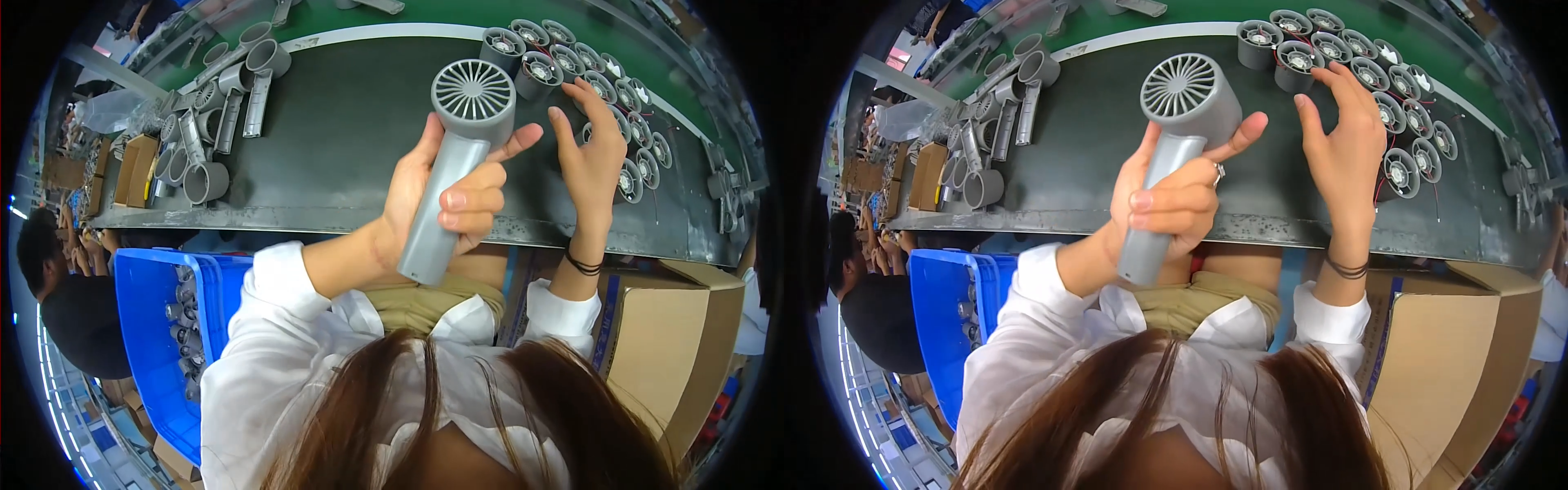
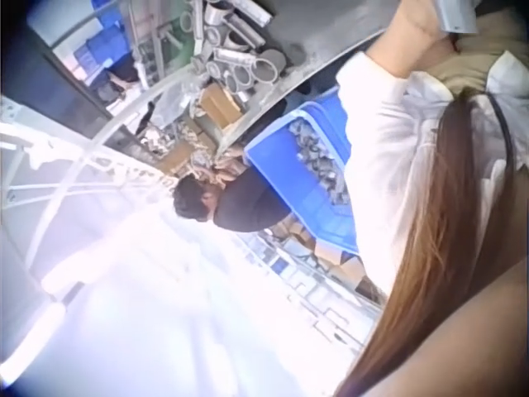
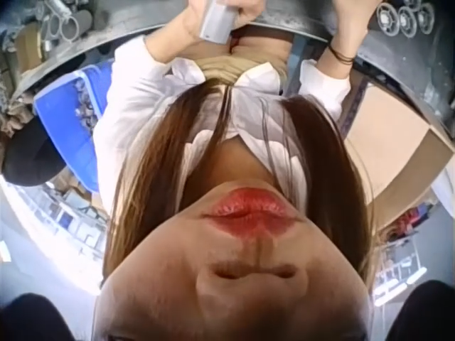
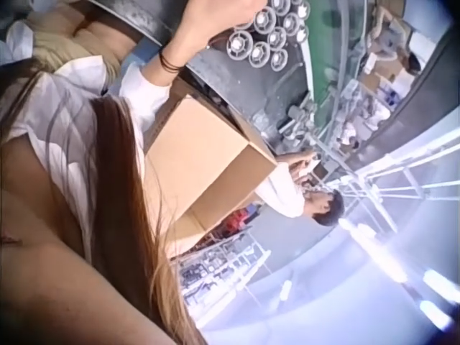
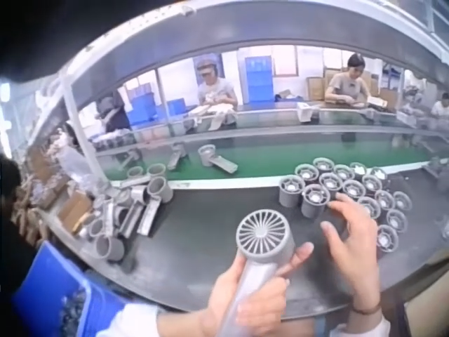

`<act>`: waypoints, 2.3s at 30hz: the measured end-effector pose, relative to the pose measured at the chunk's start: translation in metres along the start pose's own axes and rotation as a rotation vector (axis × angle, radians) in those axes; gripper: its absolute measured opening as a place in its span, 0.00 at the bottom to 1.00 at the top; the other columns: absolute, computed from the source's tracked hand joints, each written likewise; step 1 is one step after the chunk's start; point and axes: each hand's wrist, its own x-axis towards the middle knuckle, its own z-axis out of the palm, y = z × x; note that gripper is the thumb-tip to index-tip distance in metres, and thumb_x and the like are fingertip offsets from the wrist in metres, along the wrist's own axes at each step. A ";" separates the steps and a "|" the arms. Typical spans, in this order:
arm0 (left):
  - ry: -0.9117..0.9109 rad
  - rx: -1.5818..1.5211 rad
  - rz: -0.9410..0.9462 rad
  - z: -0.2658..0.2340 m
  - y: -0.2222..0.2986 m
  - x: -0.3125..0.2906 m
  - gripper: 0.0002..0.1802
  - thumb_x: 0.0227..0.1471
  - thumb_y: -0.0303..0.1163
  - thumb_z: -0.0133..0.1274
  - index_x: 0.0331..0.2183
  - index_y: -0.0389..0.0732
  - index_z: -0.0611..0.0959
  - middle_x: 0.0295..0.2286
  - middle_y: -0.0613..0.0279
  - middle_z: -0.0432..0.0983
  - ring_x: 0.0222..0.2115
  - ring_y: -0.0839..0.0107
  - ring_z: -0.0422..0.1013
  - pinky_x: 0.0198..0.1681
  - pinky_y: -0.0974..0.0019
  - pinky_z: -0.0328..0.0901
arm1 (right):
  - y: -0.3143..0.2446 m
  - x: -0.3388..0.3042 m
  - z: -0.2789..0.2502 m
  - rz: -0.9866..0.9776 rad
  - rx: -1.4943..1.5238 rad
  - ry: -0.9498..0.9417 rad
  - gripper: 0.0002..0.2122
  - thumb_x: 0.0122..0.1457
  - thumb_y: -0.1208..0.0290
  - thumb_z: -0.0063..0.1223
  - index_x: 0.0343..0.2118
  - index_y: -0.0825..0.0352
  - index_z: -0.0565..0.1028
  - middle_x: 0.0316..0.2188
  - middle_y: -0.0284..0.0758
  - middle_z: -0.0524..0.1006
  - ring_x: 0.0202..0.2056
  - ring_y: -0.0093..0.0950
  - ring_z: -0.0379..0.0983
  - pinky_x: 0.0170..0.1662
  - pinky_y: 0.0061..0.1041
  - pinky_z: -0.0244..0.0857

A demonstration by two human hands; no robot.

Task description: The person assembles handheld fan housings by hand, inserting motor components and wires into the fan housings.

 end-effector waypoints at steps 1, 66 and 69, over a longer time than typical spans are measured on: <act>-0.004 -0.004 0.006 -0.005 -0.002 -0.002 0.44 0.56 0.62 0.36 0.60 0.36 0.53 0.14 0.66 0.56 0.15 0.76 0.59 0.15 0.75 0.57 | 0.002 0.003 0.001 -0.004 0.000 -0.007 0.15 0.52 0.72 0.57 0.43 0.66 0.75 0.46 0.41 0.75 0.47 0.37 0.73 0.50 0.30 0.64; 0.345 2.547 -0.311 0.040 0.085 -0.041 0.43 0.35 0.26 0.60 0.56 0.44 0.61 0.25 0.43 0.75 0.28 0.47 0.71 0.32 0.54 0.64 | -0.030 0.037 0.007 0.050 1.016 -0.790 0.11 0.48 0.70 0.57 0.31 0.68 0.67 0.55 0.53 0.63 0.50 0.29 0.65 0.54 0.26 0.54; 0.281 2.719 -0.129 0.035 0.085 -0.042 0.42 0.36 0.30 0.63 0.55 0.44 0.63 0.26 0.45 0.75 0.29 0.46 0.71 0.33 0.54 0.64 | -0.029 0.035 0.000 -0.123 0.813 -0.734 0.10 0.46 0.74 0.57 0.30 0.70 0.69 0.55 0.54 0.64 0.49 0.32 0.67 0.53 0.28 0.57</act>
